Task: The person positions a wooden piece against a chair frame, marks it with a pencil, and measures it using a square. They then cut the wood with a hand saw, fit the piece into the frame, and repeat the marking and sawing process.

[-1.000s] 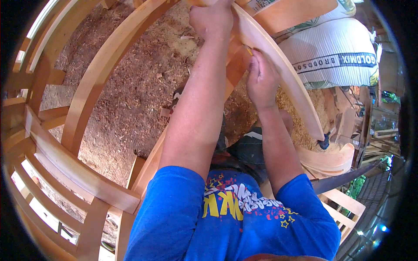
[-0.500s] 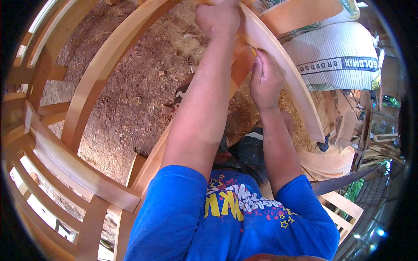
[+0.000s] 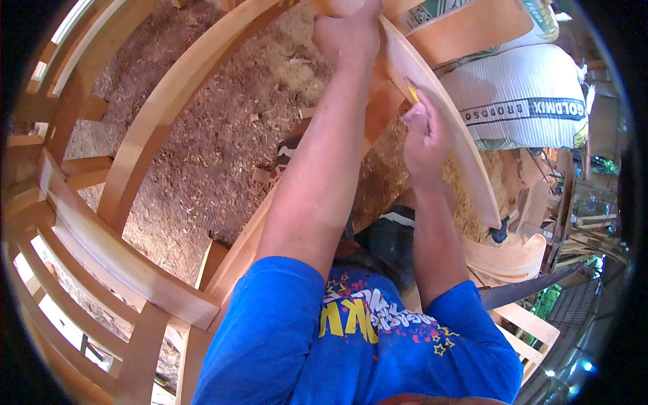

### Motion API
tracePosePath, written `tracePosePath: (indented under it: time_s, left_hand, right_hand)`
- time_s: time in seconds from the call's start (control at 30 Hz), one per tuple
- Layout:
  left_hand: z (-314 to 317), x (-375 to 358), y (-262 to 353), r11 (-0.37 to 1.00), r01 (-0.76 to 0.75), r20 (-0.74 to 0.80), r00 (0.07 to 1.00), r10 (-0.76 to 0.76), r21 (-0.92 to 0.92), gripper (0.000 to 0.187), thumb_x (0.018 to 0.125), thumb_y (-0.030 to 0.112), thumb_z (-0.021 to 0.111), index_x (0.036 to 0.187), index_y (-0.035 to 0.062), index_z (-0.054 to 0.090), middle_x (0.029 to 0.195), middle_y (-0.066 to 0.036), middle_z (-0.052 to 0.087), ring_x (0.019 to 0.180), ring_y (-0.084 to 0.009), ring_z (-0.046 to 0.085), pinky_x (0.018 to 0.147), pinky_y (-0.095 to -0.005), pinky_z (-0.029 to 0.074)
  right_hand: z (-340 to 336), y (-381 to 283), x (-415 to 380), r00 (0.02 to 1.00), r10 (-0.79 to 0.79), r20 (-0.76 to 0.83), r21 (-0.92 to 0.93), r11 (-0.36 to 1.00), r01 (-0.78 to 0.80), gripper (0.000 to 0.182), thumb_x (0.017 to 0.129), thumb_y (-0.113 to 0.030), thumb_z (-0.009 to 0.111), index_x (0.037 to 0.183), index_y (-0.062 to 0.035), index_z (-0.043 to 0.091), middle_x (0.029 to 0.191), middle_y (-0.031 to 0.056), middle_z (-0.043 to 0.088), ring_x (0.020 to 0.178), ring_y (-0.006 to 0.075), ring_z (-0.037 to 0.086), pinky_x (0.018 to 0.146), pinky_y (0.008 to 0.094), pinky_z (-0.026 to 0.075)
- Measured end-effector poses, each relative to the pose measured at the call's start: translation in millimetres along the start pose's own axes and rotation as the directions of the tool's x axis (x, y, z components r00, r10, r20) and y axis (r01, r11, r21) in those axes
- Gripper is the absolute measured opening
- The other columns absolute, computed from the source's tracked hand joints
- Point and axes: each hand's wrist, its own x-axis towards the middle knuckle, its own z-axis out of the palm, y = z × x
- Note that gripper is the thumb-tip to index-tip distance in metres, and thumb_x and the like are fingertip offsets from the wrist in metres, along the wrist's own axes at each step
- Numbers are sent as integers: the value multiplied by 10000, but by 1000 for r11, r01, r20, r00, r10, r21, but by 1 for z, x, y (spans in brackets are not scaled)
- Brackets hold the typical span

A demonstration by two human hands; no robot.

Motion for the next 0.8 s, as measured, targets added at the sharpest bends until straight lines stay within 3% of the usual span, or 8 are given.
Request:
tracePosePath:
  time_s: [0.07, 0.17, 0.27, 0.37, 0.6, 0.63, 0.7, 0.8]
  left_hand:
    - [0, -2, 3, 1000, 13, 26, 1000, -13, 4, 648, 821, 298, 874, 1307, -67, 650, 1225, -220, 738, 1109, -344, 724, 949, -455, 557]
    - [6, 11, -13, 998, 55, -38, 998, -55, 15, 673, 697, 341, 917, 1117, -129, 683, 1095, -251, 765, 1026, -363, 748, 984, -432, 561]
    - [9, 15, -21, 994, 9, 0, 1000, -9, -106, 660, 697, 317, 922, 1116, -131, 680, 1100, -257, 761, 1030, -357, 746, 983, -424, 558]
    - [13, 18, -25, 981, -7, 2, 1000, 7, -192, 641, 700, 294, 924, 1115, -129, 680, 1100, -247, 762, 1027, -342, 744, 975, -417, 559]
    - [8, 14, -19, 988, 77, 115, 991, -62, -133, 658, 758, 274, 925, 1196, -146, 670, 1136, -223, 760, 1019, -312, 732, 955, -411, 557]
    - [2, -4, 6, 988, 144, 93, 985, -148, 53, 644, 870, 337, 862, 1238, -155, 669, 1166, -228, 756, 1028, -300, 727, 947, -413, 554]
    - [2, 15, -21, 979, -13, 20, 1000, 9, 204, 629, 933, 398, 798, 1220, -151, 688, 1137, -218, 767, 1009, -296, 729, 940, -424, 552]
    - [-4, -5, -1, 995, 44, -72, 996, -50, -89, 657, 1031, 494, 670, 1181, -144, 712, 1075, -201, 768, 970, -305, 724, 871, -450, 568]
  right_hand:
    - [-15, 3, -3, 998, 31, -60, 75, 997, -27, 279, 1071, -96, 576, 1296, -3, 712, 990, 121, 746, 899, 220, 709, 838, 350, 551]
    - [-46, 8, 7, 944, -238, -227, -183, 963, 199, 273, 1067, -91, 576, 1285, 7, 708, 1023, 127, 743, 933, 238, 706, 857, 353, 549]
    - [-72, 11, 11, 951, -213, -224, -345, 930, 127, 262, 1046, -85, 601, 1267, 5, 710, 1076, 143, 733, 982, 275, 701, 893, 379, 547]
    - [-86, 12, 5, 982, -68, -174, -415, 910, -11, 272, 1019, -154, 658, 1242, -7, 712, 1074, 207, 719, 1000, 398, 690, 952, 486, 536]
    - [-93, 50, -9, 977, 190, -91, -382, 900, -211, 233, 991, -188, 711, 1153, -22, 729, 1102, 213, 732, 1029, 401, 695, 917, 498, 531]
    - [-94, 46, -7, 975, 205, -90, -358, 907, -224, 218, 986, -188, 717, 1126, -21, 737, 1083, 212, 736, 1010, 403, 698, 903, 501, 532]
    - [-101, 43, -8, 978, 190, -85, -300, 931, -207, 206, 991, -202, 717, 1074, -15, 741, 1007, 219, 729, 931, 406, 699, 845, 494, 534]
    - [-112, 45, -15, 983, 176, -48, -260, 948, -183, 269, 1019, -265, 690, 1009, 0, 730, 883, 240, 705, 808, 412, 690, 758, 474, 533]
